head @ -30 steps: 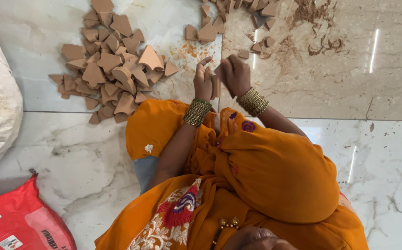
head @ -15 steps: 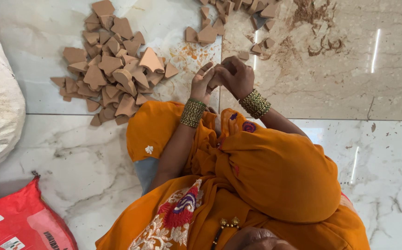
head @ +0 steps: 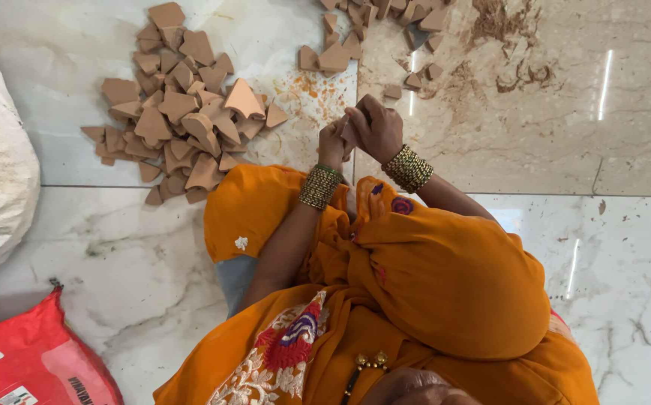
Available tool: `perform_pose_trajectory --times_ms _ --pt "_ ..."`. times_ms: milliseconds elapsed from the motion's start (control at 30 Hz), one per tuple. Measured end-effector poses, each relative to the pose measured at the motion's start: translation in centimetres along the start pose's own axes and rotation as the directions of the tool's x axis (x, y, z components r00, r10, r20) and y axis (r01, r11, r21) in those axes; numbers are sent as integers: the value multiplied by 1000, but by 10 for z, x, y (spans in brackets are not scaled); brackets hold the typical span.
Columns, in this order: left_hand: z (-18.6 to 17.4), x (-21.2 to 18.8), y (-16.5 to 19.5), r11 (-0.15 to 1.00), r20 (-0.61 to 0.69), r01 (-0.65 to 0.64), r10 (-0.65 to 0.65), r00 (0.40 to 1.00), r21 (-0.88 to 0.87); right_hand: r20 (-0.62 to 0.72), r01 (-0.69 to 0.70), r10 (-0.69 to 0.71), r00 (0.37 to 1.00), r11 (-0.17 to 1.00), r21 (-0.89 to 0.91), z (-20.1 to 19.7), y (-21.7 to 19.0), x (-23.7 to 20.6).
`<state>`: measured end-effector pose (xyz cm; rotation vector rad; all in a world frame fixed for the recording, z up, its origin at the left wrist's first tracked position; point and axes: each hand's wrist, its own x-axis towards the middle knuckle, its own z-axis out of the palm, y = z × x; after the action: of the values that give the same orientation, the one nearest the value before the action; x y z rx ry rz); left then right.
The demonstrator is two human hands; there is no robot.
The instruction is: The person sits on a tiled floor and repeatedly picks up small, irregular clay pieces from a pile. They break each piece into smaller fragments by hand and place the resulting pieces into a separate pile on the floor.
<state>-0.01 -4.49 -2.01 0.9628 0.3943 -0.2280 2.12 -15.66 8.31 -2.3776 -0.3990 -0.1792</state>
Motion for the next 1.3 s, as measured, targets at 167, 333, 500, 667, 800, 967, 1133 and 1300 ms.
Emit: perform_pose_trajectory --times_ms 167,333,500,667,800,967,1133,1300 --pt "-1 1 -5 981 105 -154 141 984 119 25 -38 38 999 999 3 1 -3 -2" --pt "-1 -13 14 970 239 144 -95 966 -196 7 -2 1 1000 995 103 -1 -2 0" --pt "3 -11 11 993 70 112 -109 992 -35 -43 -5 9 999 995 95 -3 -4 -3" --pt "8 -6 -4 975 26 -156 153 988 160 -78 33 -33 996 999 1 2 -6 -10" --pt "2 -9 6 996 52 -14 9 999 85 -79 -84 94 992 989 121 9 9 -8" --pt "-23 -2 40 924 62 70 -50 997 -377 14 -241 242 970 969 -51 9 62 1" --pt "-77 18 67 570 -251 -205 -2 968 -796 -51 -215 210 976 928 -305 -1 113 5" --pt "-119 25 84 394 -340 -412 241 909 -822 73 -410 483 873 806 -428 -12 128 9"
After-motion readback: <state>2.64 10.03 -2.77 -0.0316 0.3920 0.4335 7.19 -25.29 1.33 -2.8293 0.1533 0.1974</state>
